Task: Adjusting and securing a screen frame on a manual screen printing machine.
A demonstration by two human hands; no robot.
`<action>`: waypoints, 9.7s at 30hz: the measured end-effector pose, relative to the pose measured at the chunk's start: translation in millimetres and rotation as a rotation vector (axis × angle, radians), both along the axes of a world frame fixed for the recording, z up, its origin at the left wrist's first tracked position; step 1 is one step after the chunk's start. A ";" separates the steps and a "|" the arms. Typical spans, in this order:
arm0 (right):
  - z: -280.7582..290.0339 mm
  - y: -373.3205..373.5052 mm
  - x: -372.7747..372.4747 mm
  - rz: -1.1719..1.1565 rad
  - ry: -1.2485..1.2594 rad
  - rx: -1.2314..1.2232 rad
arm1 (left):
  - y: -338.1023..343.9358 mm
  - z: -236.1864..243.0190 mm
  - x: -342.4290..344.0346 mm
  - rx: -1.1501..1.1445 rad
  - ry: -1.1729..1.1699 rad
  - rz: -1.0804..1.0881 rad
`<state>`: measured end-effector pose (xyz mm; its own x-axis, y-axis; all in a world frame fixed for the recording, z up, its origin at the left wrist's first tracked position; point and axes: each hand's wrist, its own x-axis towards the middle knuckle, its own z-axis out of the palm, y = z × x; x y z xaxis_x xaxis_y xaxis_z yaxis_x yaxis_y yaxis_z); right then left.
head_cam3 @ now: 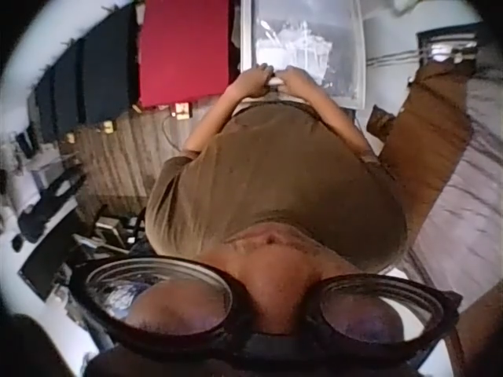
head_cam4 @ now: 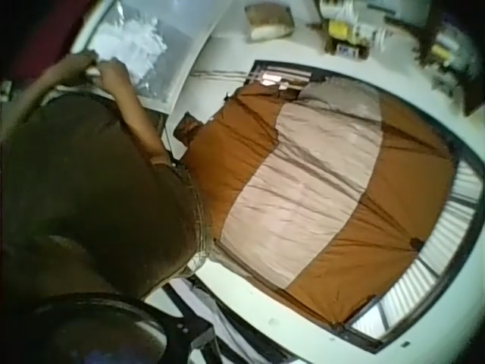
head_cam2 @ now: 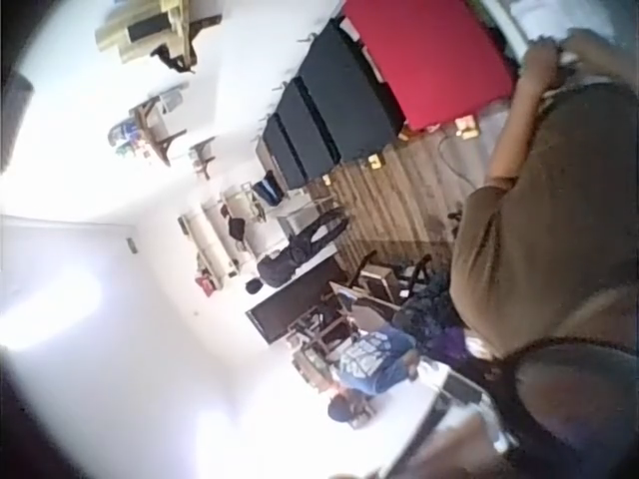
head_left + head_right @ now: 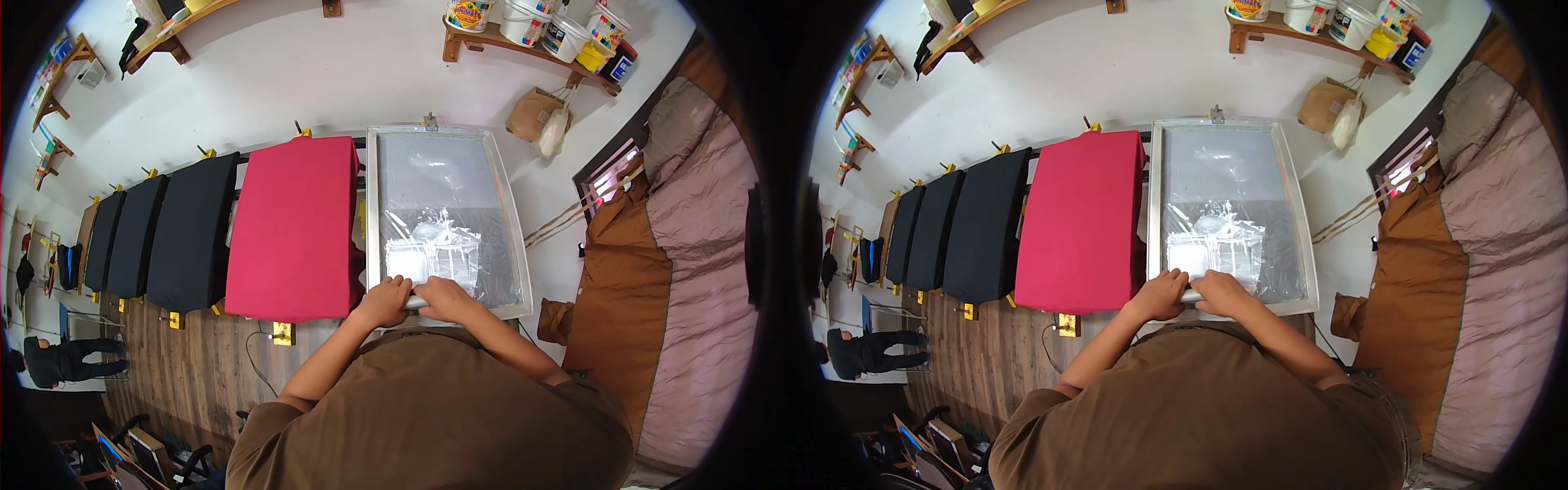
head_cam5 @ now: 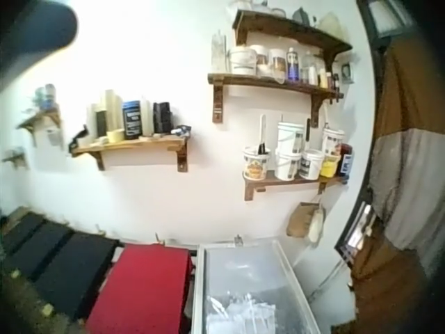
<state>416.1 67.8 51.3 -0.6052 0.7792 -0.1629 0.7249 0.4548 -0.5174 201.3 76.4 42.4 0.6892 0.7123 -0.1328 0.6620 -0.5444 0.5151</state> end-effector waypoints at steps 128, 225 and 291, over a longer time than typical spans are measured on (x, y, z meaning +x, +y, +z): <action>-43.6 17.4 -16.2 -0.130 0.089 0.410 | 16.7 -32.5 12.7 0.433 -0.026 0.195; 19.0 65.3 -10.6 -0.023 -0.052 -0.035 | 62.8 26.7 3.9 0.056 0.143 0.052; 41.2 74.4 -19.5 -0.038 -0.146 -0.012 | 68.1 44.6 2.9 0.107 0.176 0.075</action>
